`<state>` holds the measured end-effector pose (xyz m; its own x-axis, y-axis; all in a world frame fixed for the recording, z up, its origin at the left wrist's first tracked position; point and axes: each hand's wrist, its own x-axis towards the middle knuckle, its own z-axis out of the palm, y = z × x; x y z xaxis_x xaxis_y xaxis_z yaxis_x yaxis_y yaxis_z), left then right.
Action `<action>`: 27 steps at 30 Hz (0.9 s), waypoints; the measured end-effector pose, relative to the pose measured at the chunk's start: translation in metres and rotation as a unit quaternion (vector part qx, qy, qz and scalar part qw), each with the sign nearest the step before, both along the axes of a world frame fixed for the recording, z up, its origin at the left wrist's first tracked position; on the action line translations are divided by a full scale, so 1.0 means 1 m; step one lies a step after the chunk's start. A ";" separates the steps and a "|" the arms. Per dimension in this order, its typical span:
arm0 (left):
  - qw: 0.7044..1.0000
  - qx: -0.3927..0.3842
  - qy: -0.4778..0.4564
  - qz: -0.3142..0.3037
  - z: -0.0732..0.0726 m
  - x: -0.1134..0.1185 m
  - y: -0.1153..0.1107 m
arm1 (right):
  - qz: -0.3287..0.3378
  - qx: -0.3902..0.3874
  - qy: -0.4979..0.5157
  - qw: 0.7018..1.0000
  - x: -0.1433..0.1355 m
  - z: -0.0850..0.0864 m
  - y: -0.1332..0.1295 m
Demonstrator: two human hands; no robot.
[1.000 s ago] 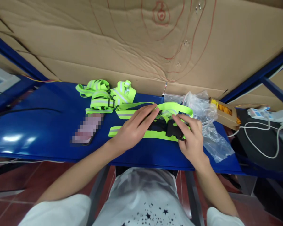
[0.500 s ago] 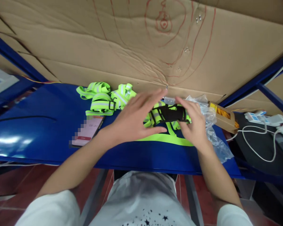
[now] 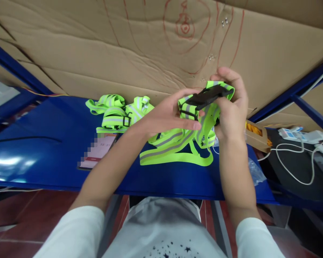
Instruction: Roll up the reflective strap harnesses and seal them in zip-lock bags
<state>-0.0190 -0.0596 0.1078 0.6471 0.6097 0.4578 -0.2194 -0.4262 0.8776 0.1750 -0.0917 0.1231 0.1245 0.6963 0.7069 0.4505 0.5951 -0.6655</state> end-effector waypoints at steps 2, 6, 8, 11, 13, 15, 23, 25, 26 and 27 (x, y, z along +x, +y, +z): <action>0.997 -0.060 -0.016 -0.050 -0.010 0.007 -0.001 | -0.034 0.012 -0.005 0.999 -0.004 -0.005 0.003; 0.986 -0.134 -0.082 -0.054 -0.027 0.025 -0.002 | -0.109 0.041 0.012 0.993 -0.009 -0.016 0.011; 0.984 -0.151 -0.097 -0.018 -0.028 0.031 -0.008 | -0.116 0.039 -0.016 0.992 -0.007 -0.016 0.013; 0.985 -0.135 -0.105 0.028 -0.017 0.029 -0.022 | 0.002 -0.044 -0.053 0.998 0.004 -0.009 0.009; 0.989 -0.114 -0.096 0.016 -0.006 0.021 -0.028 | 0.176 -0.120 -0.026 0.977 0.014 -0.003 0.005; 0.992 -0.103 -0.073 -0.023 0.003 0.009 -0.028 | 0.306 -0.168 0.014 0.937 0.022 0.000 0.002; 0.991 -0.098 -0.033 -0.081 0.012 -0.024 -0.002 | 0.356 -0.235 0.053 0.903 0.013 -0.001 0.002; 0.993 -0.081 -0.019 -0.083 0.015 -0.026 -0.004 | 0.355 -0.271 0.093 0.890 0.007 0.002 0.000; 0.993 -0.076 -0.018 -0.085 0.017 -0.026 -0.007 | 0.345 -0.279 0.113 0.889 0.005 0.003 -0.001; 0.994 -0.073 -0.027 -0.083 0.018 -0.025 -0.010 | 0.331 -0.273 0.132 0.893 0.003 0.004 -0.003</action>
<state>-0.0437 -0.0701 0.1257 0.7208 0.5594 0.4093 -0.3243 -0.2497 0.9124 0.1785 -0.0944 0.1274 -0.3302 0.9114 0.2457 -0.0956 0.2266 -0.9693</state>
